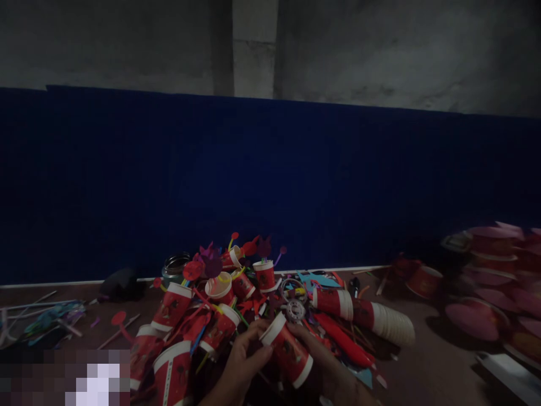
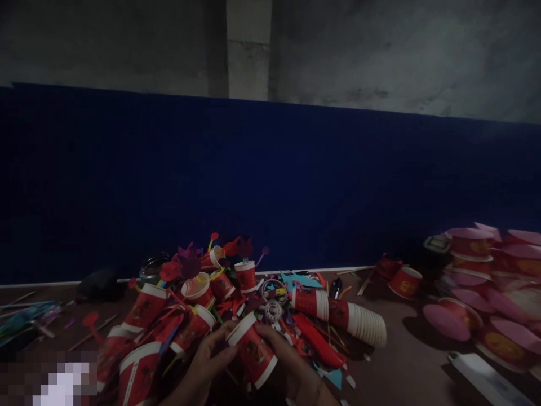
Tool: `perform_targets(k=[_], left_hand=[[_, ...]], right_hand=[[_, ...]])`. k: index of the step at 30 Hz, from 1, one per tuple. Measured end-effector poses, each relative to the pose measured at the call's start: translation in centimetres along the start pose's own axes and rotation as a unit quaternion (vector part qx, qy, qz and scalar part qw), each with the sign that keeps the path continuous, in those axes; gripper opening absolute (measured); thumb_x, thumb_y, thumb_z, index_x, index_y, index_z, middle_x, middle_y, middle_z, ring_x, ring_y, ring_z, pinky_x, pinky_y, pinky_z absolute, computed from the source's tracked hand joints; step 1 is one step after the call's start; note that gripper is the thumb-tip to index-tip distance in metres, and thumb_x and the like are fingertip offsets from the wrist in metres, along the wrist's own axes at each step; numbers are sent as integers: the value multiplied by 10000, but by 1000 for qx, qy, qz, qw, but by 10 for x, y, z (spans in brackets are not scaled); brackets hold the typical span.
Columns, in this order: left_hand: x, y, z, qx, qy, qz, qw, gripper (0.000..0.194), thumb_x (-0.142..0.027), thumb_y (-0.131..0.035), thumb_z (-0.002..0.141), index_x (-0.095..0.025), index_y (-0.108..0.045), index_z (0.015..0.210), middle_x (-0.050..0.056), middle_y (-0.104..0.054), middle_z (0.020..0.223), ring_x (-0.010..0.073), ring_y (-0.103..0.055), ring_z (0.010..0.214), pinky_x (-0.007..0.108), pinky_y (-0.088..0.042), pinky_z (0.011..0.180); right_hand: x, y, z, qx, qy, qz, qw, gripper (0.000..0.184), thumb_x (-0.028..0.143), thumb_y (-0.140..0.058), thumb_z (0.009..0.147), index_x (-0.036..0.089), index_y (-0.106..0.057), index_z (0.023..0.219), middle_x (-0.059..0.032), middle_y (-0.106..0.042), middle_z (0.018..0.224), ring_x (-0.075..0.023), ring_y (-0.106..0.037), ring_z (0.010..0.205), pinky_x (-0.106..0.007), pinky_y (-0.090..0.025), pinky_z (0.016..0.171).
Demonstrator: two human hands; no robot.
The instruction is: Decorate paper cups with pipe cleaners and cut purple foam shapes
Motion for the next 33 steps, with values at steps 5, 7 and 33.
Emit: perform_targets(k=[5, 7, 33], left_hand=[[3, 2, 1, -7, 4, 1, 1000, 395, -445, -733, 588, -170, -676, 866, 82, -592, 957, 280, -534, 964, 339, -426, 777], [5, 3, 1, -11, 13, -2, 1000, 401, -436, -733, 592, -185, -669, 898, 76, -608, 957, 275, -544, 953, 345, -431, 778], [10, 8, 4, 6, -1, 0, 1000, 440, -415, -712, 614, -189, -648, 986, 76, -586, 1033, 285, -527, 998, 367, -405, 851]], right_hand=[[2, -7, -2, 39, 26, 4, 999, 449, 363, -537, 794, 33, -593, 1094, -133, -723, 859, -223, -681, 769, -331, -490, 779], [3, -9, -4, 35, 27, -4, 999, 448, 363, -564, 778, 38, -601, 1084, -131, -721, 872, -227, -679, 790, -335, -479, 805], [4, -16, -10, -4, -9, 4, 1000, 431, 389, -524, 818, 76, -577, 1109, -91, -728, 770, -165, -668, 569, -232, -500, 541]])
Point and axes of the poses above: each hand's wrist, its own z-axis towards the middle knuckle, its own y-axis out of the back of the hand, x = y × z, the point moved 1 cm from there along z, towards the middle knuckle
